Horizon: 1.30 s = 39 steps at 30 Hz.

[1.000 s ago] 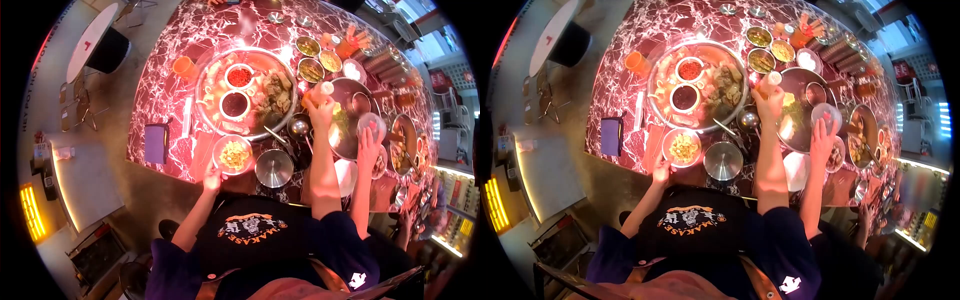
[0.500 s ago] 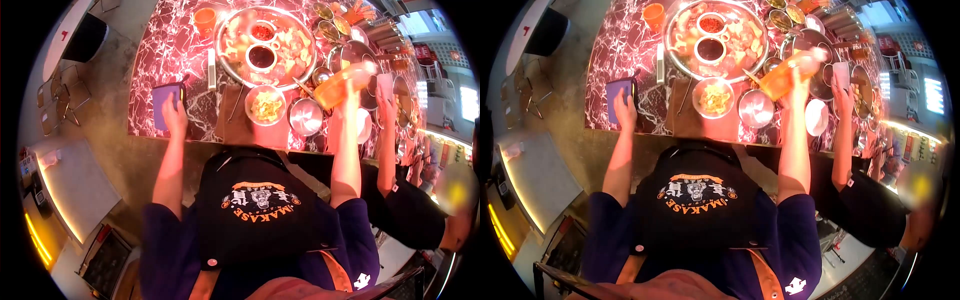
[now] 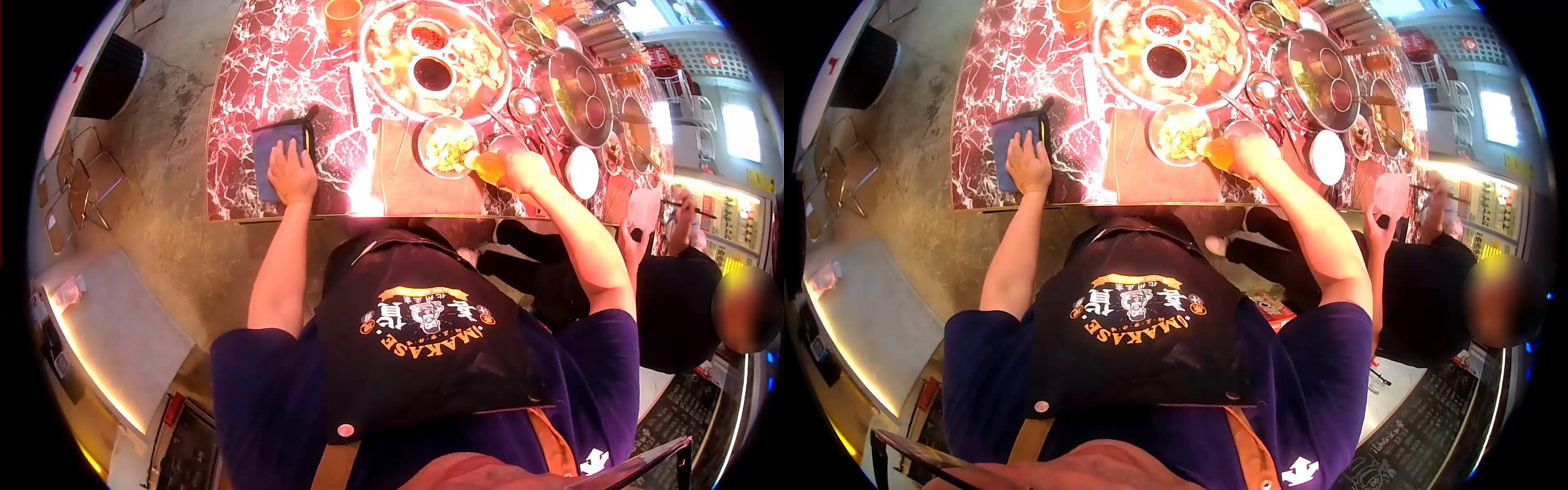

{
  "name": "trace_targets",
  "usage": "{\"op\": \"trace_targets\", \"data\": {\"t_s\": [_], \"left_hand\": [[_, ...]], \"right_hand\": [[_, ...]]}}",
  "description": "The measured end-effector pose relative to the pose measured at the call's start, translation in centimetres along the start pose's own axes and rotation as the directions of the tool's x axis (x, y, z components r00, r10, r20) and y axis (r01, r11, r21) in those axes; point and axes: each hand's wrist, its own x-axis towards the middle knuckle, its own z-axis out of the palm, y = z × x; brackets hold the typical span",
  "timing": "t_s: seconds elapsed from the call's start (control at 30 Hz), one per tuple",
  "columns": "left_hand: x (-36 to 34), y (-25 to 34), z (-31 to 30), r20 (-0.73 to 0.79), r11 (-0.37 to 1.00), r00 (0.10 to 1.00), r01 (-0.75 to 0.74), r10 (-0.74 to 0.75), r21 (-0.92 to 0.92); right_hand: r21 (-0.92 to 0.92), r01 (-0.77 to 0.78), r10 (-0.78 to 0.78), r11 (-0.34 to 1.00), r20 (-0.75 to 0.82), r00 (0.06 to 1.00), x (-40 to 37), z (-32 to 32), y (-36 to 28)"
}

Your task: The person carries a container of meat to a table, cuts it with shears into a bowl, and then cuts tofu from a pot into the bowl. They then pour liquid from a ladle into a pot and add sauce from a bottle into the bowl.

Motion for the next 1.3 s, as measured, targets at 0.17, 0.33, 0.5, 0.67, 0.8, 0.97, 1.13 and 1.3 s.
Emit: {"op": "trace_targets", "data": {"t_s": [0.17, 0.33, 0.5, 0.67, 0.8, 0.97, 1.13, 1.3], "left_hand": [[0.1, 0.3, -0.3, 0.009, 1.000, 1.000, 0.010, -0.010, -0.029], [0.1, 0.5, -0.1, 0.027, 1.000, 0.999, 0.020, -0.019, -0.011], [0.2, 1.1, 0.0, 0.038, 0.999, 0.998, 0.042, -0.043, 0.029], [0.7, 2.1, -0.6, 0.016, 0.994, 1.000, -0.025, 0.024, 0.105], [0.8, 1.9, 0.2, 0.021, 0.985, 0.997, -0.072, 0.069, 0.154], [0.8, 1.5, 0.5, 0.041, 0.978, 0.996, -0.089, 0.083, 0.187], [1.0, 2.0, 0.1, 0.052, 0.977, 0.998, -0.056, 0.047, 0.205], [1.3, 2.4, -0.4, 0.073, 0.978, 0.997, 0.006, -0.021, 0.210]], "right_hand": [[0.120, -0.040, 0.040, 0.992, 0.002, 0.999, -1.4, 0.6, 1.1], [0.634, 0.014, 0.173, 0.773, -0.233, 0.957, -2.5, -0.6, 5.1], [0.896, 0.420, 0.583, 0.146, -0.421, 0.695, 7.1, -0.7, 13.8], [0.780, 0.527, 0.703, 0.337, -0.581, 0.410, 21.6, 0.8, 21.5], [0.869, 0.080, 0.795, 0.489, -0.481, 0.370, 24.1, 1.5, 21.1], [0.846, 0.081, 0.785, 0.527, -0.521, 0.336, 24.6, 4.4, 21.7], [0.842, 0.312, 0.866, 0.439, -0.490, 0.103, 18.4, 4.0, 13.8], [0.876, 0.337, 0.536, 0.344, -0.478, 0.696, 23.5, -4.2, 3.3]]}}
